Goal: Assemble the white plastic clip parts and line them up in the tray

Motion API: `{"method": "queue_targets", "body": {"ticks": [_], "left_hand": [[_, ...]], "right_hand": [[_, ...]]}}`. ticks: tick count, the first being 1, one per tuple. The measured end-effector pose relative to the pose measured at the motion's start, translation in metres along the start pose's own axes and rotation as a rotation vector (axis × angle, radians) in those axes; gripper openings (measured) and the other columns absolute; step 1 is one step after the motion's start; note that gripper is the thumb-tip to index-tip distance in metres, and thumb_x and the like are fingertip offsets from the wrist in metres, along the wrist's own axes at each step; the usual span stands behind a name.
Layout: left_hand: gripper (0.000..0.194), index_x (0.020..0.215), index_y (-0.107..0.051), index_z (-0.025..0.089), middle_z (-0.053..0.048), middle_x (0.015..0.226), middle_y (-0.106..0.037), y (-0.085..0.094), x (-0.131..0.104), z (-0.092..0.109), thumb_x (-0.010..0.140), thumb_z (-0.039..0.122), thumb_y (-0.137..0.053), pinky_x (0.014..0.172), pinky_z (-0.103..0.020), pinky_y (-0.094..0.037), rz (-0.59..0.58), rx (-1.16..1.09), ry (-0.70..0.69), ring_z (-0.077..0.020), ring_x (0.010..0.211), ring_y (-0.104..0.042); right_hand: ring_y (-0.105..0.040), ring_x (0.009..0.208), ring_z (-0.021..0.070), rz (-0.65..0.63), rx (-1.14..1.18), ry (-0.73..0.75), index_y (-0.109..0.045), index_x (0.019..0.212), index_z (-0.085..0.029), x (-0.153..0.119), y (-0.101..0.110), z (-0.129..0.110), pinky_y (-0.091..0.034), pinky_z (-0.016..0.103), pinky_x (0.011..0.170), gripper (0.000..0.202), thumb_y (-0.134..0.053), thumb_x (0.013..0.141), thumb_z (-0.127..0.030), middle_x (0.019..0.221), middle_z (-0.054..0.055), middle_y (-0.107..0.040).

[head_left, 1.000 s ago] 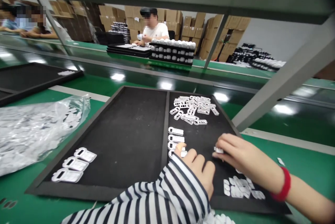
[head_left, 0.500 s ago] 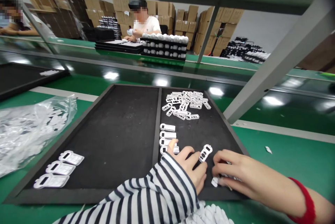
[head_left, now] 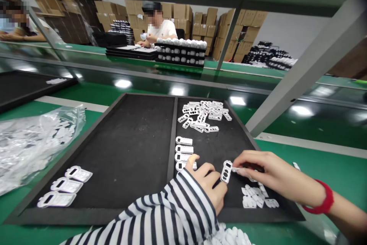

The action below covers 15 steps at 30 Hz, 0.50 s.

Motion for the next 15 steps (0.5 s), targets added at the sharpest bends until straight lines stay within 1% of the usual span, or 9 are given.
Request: {"method": "queue_targets", "body": {"ticks": [3, 5, 7, 9, 11, 12, 14, 15], "left_hand": [[0.009, 0.079, -0.056, 0.018, 0.002, 0.079, -0.067, -0.006, 0.000, -0.001, 0.084, 0.011, -0.054, 0.098, -0.048, -0.024, 0.066, -0.009, 0.053, -0.0152, 0.081, -0.056], [0.012, 0.080, -0.056, 0.018, 0.003, 0.078, -0.068, -0.007, 0.001, -0.002, 0.083, 0.007, -0.052, 0.097, -0.047, -0.025, 0.076, -0.023, 0.049, -0.0145, 0.080, -0.056], [0.015, 0.084, -0.057, 0.019, 0.004, 0.084, -0.070, -0.006, 0.001, -0.002, 0.086, 0.006, -0.049, 0.095, -0.043, -0.027, 0.032, -0.061, -0.019, -0.0143, 0.084, -0.057], [0.017, 0.089, -0.058, 0.020, 0.004, 0.097, -0.071, -0.003, 0.002, -0.002, 0.090, 0.009, -0.046, 0.094, -0.039, -0.029, -0.042, -0.102, -0.095, -0.0141, 0.093, -0.058], [0.018, 0.094, -0.059, 0.021, 0.004, 0.103, -0.070, 0.000, 0.004, -0.001, 0.093, 0.011, -0.045, 0.091, -0.036, -0.032, -0.103, -0.108, -0.142, -0.0134, 0.096, -0.058], [0.018, 0.095, -0.060, 0.021, 0.003, 0.101, -0.070, 0.001, 0.005, -0.002, 0.094, 0.011, -0.045, 0.089, -0.035, -0.034, -0.111, -0.094, -0.142, -0.0131, 0.094, -0.058], [0.019, 0.096, -0.061, 0.020, 0.002, 0.095, -0.069, 0.001, 0.006, -0.004, 0.093, 0.010, -0.044, 0.083, -0.034, -0.036, -0.077, -0.040, -0.106, -0.0137, 0.088, -0.059], [0.020, 0.097, -0.061, 0.020, 0.001, 0.096, -0.068, 0.001, 0.006, -0.005, 0.091, 0.010, -0.045, 0.083, -0.035, -0.036, -0.040, -0.011, -0.077, -0.0143, 0.087, -0.059]], "right_hand": [[-0.061, 0.097, 0.0194, 0.048, -0.024, 0.043, -0.063, 0.115, -0.027, 0.006, -0.002, 0.003, -0.046, 0.033, 0.084, 0.030, -0.041, 0.099, -0.041, 0.108, 0.004, -0.065], [-0.061, 0.096, 0.0200, 0.099, -0.028, 0.015, -0.063, 0.112, -0.025, 0.008, -0.005, 0.005, -0.047, 0.034, 0.083, 0.031, -0.040, 0.099, -0.040, 0.107, 0.005, -0.065], [-0.062, 0.089, 0.0197, 0.129, 0.019, -0.055, -0.063, 0.108, -0.024, 0.011, -0.009, 0.007, -0.048, 0.034, 0.078, 0.030, -0.041, 0.097, -0.041, 0.104, 0.005, -0.065], [-0.063, 0.086, 0.0187, 0.136, 0.099, -0.091, -0.062, 0.108, -0.023, 0.015, -0.015, 0.005, -0.050, 0.033, 0.075, 0.028, -0.044, 0.096, -0.041, 0.104, 0.004, -0.066], [-0.063, 0.091, 0.0180, 0.139, 0.153, -0.055, -0.062, 0.107, -0.025, 0.021, -0.020, -0.001, -0.049, 0.031, 0.079, 0.025, -0.046, 0.096, -0.040, 0.106, 0.003, -0.066], [-0.062, 0.094, 0.0176, 0.140, 0.159, -0.019, -0.062, 0.106, -0.025, 0.025, -0.022, -0.004, -0.049, 0.031, 0.082, 0.023, -0.046, 0.096, -0.038, 0.107, 0.002, -0.067], [-0.061, 0.099, 0.0172, 0.138, 0.160, 0.047, -0.063, 0.106, -0.026, 0.030, -0.024, -0.010, -0.047, 0.030, 0.087, 0.021, -0.047, 0.096, -0.036, 0.109, 0.001, -0.067], [-0.062, 0.099, 0.0172, 0.144, 0.174, 0.055, -0.062, 0.107, -0.026, 0.032, -0.024, -0.011, -0.047, 0.030, 0.086, 0.020, -0.048, 0.096, -0.036, 0.108, 0.001, -0.068]]}}
Point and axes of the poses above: each hand's wrist, its own x-axis towards the middle knuckle, its own y-axis out of the back of the hand, z = x × y, the point moved 1 cm from there along x, towards the middle knuckle
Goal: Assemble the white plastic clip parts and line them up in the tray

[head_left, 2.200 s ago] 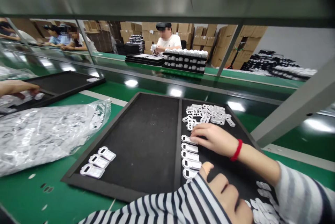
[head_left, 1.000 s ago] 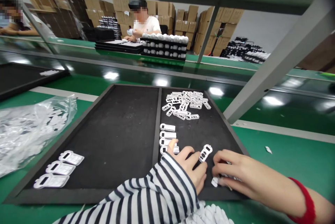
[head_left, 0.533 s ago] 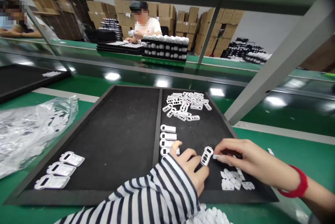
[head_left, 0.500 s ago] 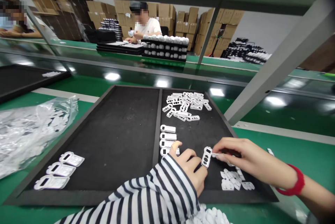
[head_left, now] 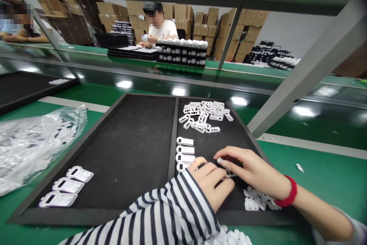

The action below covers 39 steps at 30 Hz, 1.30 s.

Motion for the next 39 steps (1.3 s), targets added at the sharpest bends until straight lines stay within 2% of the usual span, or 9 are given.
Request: {"method": "queue_targets", "body": {"ticks": [4, 7, 12, 16, 20, 23, 27, 32, 39], "left_hand": [[0.020, 0.104, -0.062, 0.024, 0.000, 0.111, -0.067, -0.007, -0.004, -0.006, 0.089, 0.020, -0.050, 0.095, -0.043, -0.031, 0.060, 0.028, 0.062, -0.0179, 0.095, -0.059], [0.017, 0.099, -0.063, 0.024, 0.001, 0.104, -0.069, -0.011, -0.007, -0.006, 0.089, 0.022, -0.050, 0.096, -0.044, -0.030, 0.055, -0.024, 0.068, -0.0175, 0.092, -0.059], [0.016, 0.095, -0.064, 0.021, 0.000, 0.096, -0.069, -0.011, -0.005, -0.005, 0.088, 0.020, -0.049, 0.093, -0.044, -0.032, 0.052, -0.034, 0.064, -0.0171, 0.086, -0.059], [0.015, 0.095, -0.064, 0.021, 0.000, 0.096, -0.069, -0.011, -0.004, -0.005, 0.088, 0.019, -0.051, 0.093, -0.043, -0.032, 0.064, -0.022, 0.066, -0.0166, 0.087, -0.059], [0.014, 0.095, -0.064, 0.021, 0.001, 0.098, -0.070, -0.011, -0.005, -0.006, 0.087, 0.017, -0.053, 0.092, -0.041, -0.033, 0.072, -0.025, 0.057, -0.0166, 0.088, -0.059], [0.014, 0.095, -0.064, 0.020, 0.000, 0.102, -0.070, -0.010, -0.005, -0.006, 0.087, 0.017, -0.053, 0.091, -0.041, -0.033, 0.074, -0.030, 0.034, -0.0168, 0.089, -0.059], [0.011, 0.088, -0.062, 0.019, -0.001, 0.103, -0.070, -0.011, -0.005, -0.006, 0.086, 0.017, -0.052, 0.094, -0.041, -0.032, 0.085, -0.019, 0.036, -0.0168, 0.090, -0.059], [0.007, 0.081, -0.060, 0.018, 0.001, 0.093, -0.070, -0.009, -0.005, -0.003, 0.083, 0.013, -0.055, 0.096, -0.041, -0.030, 0.114, 0.004, 0.053, -0.0151, 0.085, -0.057], [0.007, 0.080, -0.058, 0.018, 0.000, 0.088, -0.068, -0.006, -0.006, -0.005, 0.083, 0.014, -0.054, 0.094, -0.041, -0.032, 0.025, 0.011, 0.042, -0.0162, 0.081, -0.055]], "right_hand": [[-0.063, 0.086, 0.0184, 0.025, 0.083, -0.109, -0.061, 0.099, -0.023, 0.000, 0.011, 0.004, -0.048, 0.029, 0.073, 0.024, -0.057, 0.090, -0.045, 0.092, 0.001, -0.069], [-0.061, 0.077, 0.0172, -0.077, 0.005, -0.156, -0.066, 0.084, -0.023, -0.005, 0.021, 0.008, -0.046, 0.029, 0.069, 0.022, -0.059, 0.088, -0.044, 0.084, 0.000, -0.068], [-0.061, 0.079, 0.0154, -0.158, -0.120, -0.153, -0.067, 0.083, -0.024, -0.012, 0.020, 0.008, -0.045, 0.027, 0.071, 0.018, -0.054, 0.091, -0.033, 0.088, -0.001, -0.068], [-0.058, 0.078, 0.0154, -0.132, -0.175, -0.151, -0.063, 0.082, -0.023, -0.013, 0.011, 0.007, -0.043, 0.028, 0.071, 0.017, -0.051, 0.092, -0.031, 0.087, -0.001, -0.065], [-0.052, 0.075, 0.0155, -0.045, -0.173, -0.202, -0.052, 0.088, -0.023, -0.014, 0.002, 0.015, -0.042, 0.030, 0.069, 0.006, -0.052, 0.089, -0.028, 0.083, -0.001, -0.055], [-0.050, 0.078, 0.0157, -0.006, -0.124, -0.219, -0.047, 0.093, -0.023, -0.014, -0.002, 0.021, -0.042, 0.030, 0.073, 0.011, -0.055, 0.086, -0.028, 0.083, -0.001, -0.049], [-0.051, 0.080, 0.0162, -0.028, -0.077, -0.197, -0.051, 0.092, -0.022, -0.014, 0.006, 0.021, -0.044, 0.029, 0.073, 0.015, -0.057, 0.087, -0.035, 0.086, 0.000, -0.053], [-0.058, 0.079, 0.0165, -0.271, -0.109, -0.054, -0.060, 0.095, -0.024, -0.020, 0.024, 0.011, -0.045, 0.029, 0.072, 0.017, -0.052, 0.093, -0.039, 0.093, 0.001, -0.063], [-0.061, 0.082, 0.0169, -0.259, -0.196, 0.015, -0.063, 0.093, -0.024, -0.022, 0.030, 0.009, -0.046, 0.029, 0.074, 0.025, -0.044, 0.098, -0.039, 0.092, 0.001, -0.065]]}}
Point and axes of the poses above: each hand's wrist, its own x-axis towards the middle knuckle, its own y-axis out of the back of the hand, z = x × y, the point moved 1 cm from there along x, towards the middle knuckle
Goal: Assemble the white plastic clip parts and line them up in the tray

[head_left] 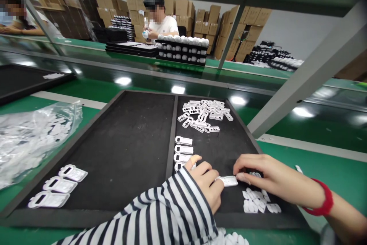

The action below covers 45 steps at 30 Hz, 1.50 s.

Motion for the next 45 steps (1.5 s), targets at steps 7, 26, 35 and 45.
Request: {"method": "queue_targets", "body": {"ticks": [7, 26, 35, 45], "left_hand": [[0.012, 0.092, -0.061, 0.020, -0.002, 0.088, -0.066, 0.003, 0.001, 0.000, 0.086, 0.019, -0.051, 0.091, -0.042, -0.034, -0.028, -0.010, -0.020, -0.0177, 0.082, -0.056], [0.013, 0.092, -0.062, 0.018, -0.002, 0.104, -0.065, 0.013, 0.002, 0.007, 0.089, 0.017, -0.049, 0.097, -0.043, -0.032, -0.071, -0.015, -0.081, -0.0172, 0.091, -0.056], [0.011, 0.089, -0.062, 0.018, 0.000, 0.097, -0.064, 0.010, 0.000, 0.008, 0.090, 0.020, -0.051, 0.092, -0.041, -0.033, -0.105, -0.007, -0.038, -0.0158, 0.086, -0.054], [0.010, 0.088, -0.059, 0.018, -0.001, 0.093, -0.064, 0.010, -0.001, 0.005, 0.090, 0.019, -0.049, 0.093, -0.041, -0.033, -0.067, -0.010, -0.080, -0.0161, 0.083, -0.053]], "right_hand": [[-0.063, 0.085, 0.0194, -0.060, -0.263, 0.052, -0.069, 0.107, -0.030, -0.005, -0.007, -0.009, -0.047, 0.033, 0.076, 0.030, -0.040, 0.100, -0.036, 0.101, 0.004, -0.065], [-0.063, 0.080, 0.0202, 0.265, -0.175, 0.008, -0.064, 0.087, -0.020, 0.084, -0.006, 0.009, -0.049, 0.034, 0.073, 0.022, -0.047, 0.094, -0.031, 0.090, 0.006, -0.067], [-0.066, 0.085, 0.0185, 0.232, -0.202, 0.133, -0.069, 0.089, -0.021, 0.148, -0.011, -0.032, -0.048, 0.030, 0.078, 0.018, -0.051, 0.091, -0.023, 0.091, 0.003, -0.073], [-0.057, 0.100, 0.0287, 0.409, -0.349, 0.058, -0.066, 0.095, -0.016, 0.139, 0.015, 0.010, -0.044, 0.045, 0.092, 0.020, -0.054, 0.087, -0.030, 0.101, 0.013, -0.063]]}}
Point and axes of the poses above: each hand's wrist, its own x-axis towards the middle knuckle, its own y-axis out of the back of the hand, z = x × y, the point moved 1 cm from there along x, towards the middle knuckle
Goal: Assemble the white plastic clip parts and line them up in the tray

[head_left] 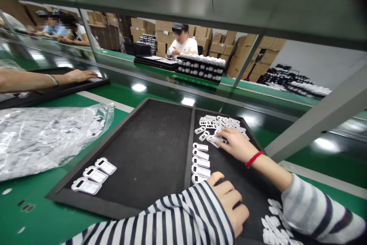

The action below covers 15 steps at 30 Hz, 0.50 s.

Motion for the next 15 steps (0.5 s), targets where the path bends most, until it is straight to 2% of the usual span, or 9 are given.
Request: {"method": "queue_targets", "body": {"ticks": [3, 5, 8, 11, 15], "left_hand": [[0.010, 0.087, -0.058, 0.018, 0.000, 0.088, -0.064, -0.001, 0.001, 0.001, 0.088, 0.016, -0.048, 0.096, -0.042, -0.032, 0.070, 0.002, 0.007, -0.0153, 0.080, -0.053], [0.012, 0.087, -0.058, 0.018, 0.000, 0.086, -0.064, -0.003, 0.003, 0.002, 0.086, 0.011, -0.048, 0.098, -0.043, -0.030, 0.145, 0.014, 0.081, -0.0150, 0.078, -0.053], [0.015, 0.087, -0.057, 0.018, -0.001, 0.090, -0.064, -0.007, 0.006, 0.002, 0.081, 0.007, -0.049, 0.100, -0.045, -0.030, 0.226, 0.031, 0.212, -0.0155, 0.080, -0.054], [0.020, 0.096, -0.059, 0.018, -0.005, 0.104, -0.064, -0.009, 0.006, 0.000, 0.078, 0.013, -0.051, 0.101, -0.047, -0.030, 0.192, 0.026, 0.287, -0.0192, 0.091, -0.055], [0.034, 0.115, -0.058, 0.022, -0.007, 0.124, -0.061, -0.010, 0.004, -0.002, 0.081, 0.022, -0.052, 0.103, -0.051, -0.029, 0.134, -0.008, 0.330, -0.0241, 0.107, -0.053]], "right_hand": [[-0.059, 0.095, 0.0264, -0.012, 0.022, -0.011, -0.065, 0.097, -0.016, -0.009, 0.011, 0.008, -0.046, 0.043, 0.089, 0.022, -0.053, 0.089, -0.032, 0.100, 0.012, -0.064], [-0.060, 0.090, 0.0239, -0.030, 0.048, -0.024, -0.065, 0.099, -0.018, -0.024, 0.024, 0.009, -0.047, 0.040, 0.085, 0.024, -0.054, 0.090, -0.037, 0.100, 0.010, -0.065], [-0.061, 0.089, 0.0204, -0.159, 0.145, -0.022, -0.065, 0.100, -0.021, -0.057, 0.039, 0.003, -0.050, 0.034, 0.081, 0.025, -0.056, 0.089, -0.042, 0.099, 0.005, -0.066], [-0.061, 0.087, 0.0188, -0.302, 0.256, -0.033, -0.065, 0.101, -0.021, -0.090, 0.038, -0.011, -0.050, 0.032, 0.079, 0.023, -0.056, 0.091, -0.040, 0.098, 0.005, -0.066], [-0.061, 0.096, 0.0189, -0.291, 0.310, -0.079, -0.062, 0.112, -0.022, -0.118, 0.033, -0.024, -0.050, 0.032, 0.085, 0.025, -0.049, 0.095, -0.034, 0.111, 0.007, -0.065]]}}
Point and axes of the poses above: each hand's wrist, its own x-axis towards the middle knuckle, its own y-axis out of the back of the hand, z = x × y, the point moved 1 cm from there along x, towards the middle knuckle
